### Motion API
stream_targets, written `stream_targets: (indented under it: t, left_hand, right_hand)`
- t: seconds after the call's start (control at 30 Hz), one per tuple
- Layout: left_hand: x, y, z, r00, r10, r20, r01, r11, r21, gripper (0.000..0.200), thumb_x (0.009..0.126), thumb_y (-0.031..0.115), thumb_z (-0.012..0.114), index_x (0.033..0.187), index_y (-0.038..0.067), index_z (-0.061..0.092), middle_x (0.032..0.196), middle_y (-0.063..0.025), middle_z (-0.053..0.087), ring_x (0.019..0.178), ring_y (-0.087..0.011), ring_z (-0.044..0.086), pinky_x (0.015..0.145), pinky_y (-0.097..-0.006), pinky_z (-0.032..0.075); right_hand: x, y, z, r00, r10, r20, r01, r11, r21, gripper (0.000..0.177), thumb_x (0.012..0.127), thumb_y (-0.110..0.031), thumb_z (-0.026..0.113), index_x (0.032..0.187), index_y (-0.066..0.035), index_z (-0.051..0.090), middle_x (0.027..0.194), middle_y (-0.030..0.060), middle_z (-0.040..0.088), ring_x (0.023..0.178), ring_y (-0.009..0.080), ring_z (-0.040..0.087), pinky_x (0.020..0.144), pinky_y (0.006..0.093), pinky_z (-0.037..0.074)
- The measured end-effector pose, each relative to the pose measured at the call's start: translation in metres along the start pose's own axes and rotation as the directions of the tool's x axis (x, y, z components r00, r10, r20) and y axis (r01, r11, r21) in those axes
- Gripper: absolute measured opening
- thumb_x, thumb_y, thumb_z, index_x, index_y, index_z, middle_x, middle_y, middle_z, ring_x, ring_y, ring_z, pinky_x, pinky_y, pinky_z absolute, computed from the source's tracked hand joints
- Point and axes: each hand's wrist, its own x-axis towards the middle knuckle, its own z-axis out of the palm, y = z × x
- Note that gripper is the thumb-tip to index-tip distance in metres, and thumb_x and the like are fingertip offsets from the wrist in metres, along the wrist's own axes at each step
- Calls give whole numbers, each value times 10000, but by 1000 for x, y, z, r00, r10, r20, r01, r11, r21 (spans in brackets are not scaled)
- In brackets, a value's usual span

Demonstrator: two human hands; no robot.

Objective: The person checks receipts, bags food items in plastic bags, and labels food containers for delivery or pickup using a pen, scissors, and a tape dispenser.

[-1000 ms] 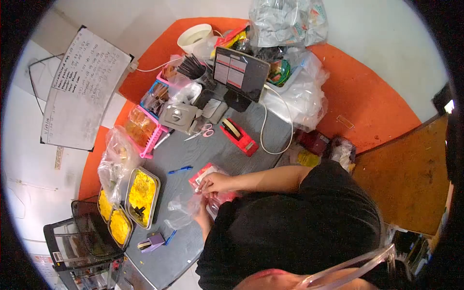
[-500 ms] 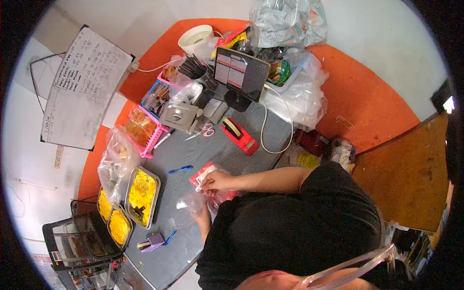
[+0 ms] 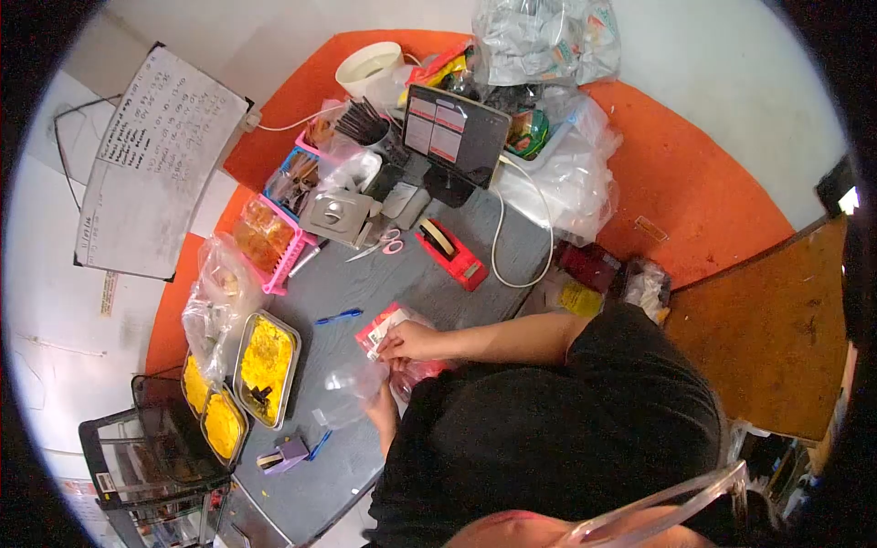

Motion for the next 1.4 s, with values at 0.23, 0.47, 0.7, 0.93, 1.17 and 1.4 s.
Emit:
stream_targets:
  t: [0.23,0.47,0.7,0.93,1.17,1.4]
  left_hand:
    - [-1,6,3,982,180,54,-187,954,234,245,768,3,540,1008,-44,531,962,-106,581,871,-167,550,774,-283,436]
    - [-2,17,16,951,-294,-93,282,952,-122,199,794,57,531,960,-53,524,944,-129,582,853,-202,573,709,-295,488]
    - [-14,6,6,946,-286,-152,241,935,-259,241,800,57,537,997,-74,489,978,-172,567,869,-222,575,702,-300,495]
    - [-6,-14,1,959,-230,-166,198,962,-186,251,793,50,540,1012,-70,509,989,-146,568,838,-202,576,685,-271,476]
    - [-12,-8,0,941,-315,-124,297,944,-144,293,808,106,544,1051,-57,523,1016,-127,575,863,-175,565,728,-267,458]
    - [-22,-13,4,979,-118,-166,127,991,48,264,801,115,572,1005,-52,560,995,-92,582,878,-155,535,777,-287,424]
  right_hand:
    - [-1,7,0,723,-688,63,528,492,-692,69,825,-91,518,823,-24,534,681,41,573,526,120,553,466,249,440]
    - [-44,4,-28,971,-238,23,219,847,-485,90,823,-125,517,817,-36,507,665,27,532,572,111,528,538,282,430]
    - [-76,-34,-123,516,-751,-412,-181,374,-909,166,769,-168,592,844,-23,560,851,117,538,782,255,525,661,344,429]
    - [-65,1,-140,523,-635,-569,146,725,-674,195,701,-203,636,747,-17,602,892,166,566,853,283,543,687,367,446]
    - [-85,-1,-152,411,-640,-649,-123,666,-735,150,744,-145,600,819,-16,605,815,136,604,752,247,593,689,314,464]
    - [-68,-28,-139,704,-391,-593,124,889,-440,472,749,-63,616,1168,-40,398,739,71,597,658,132,561,629,248,445]
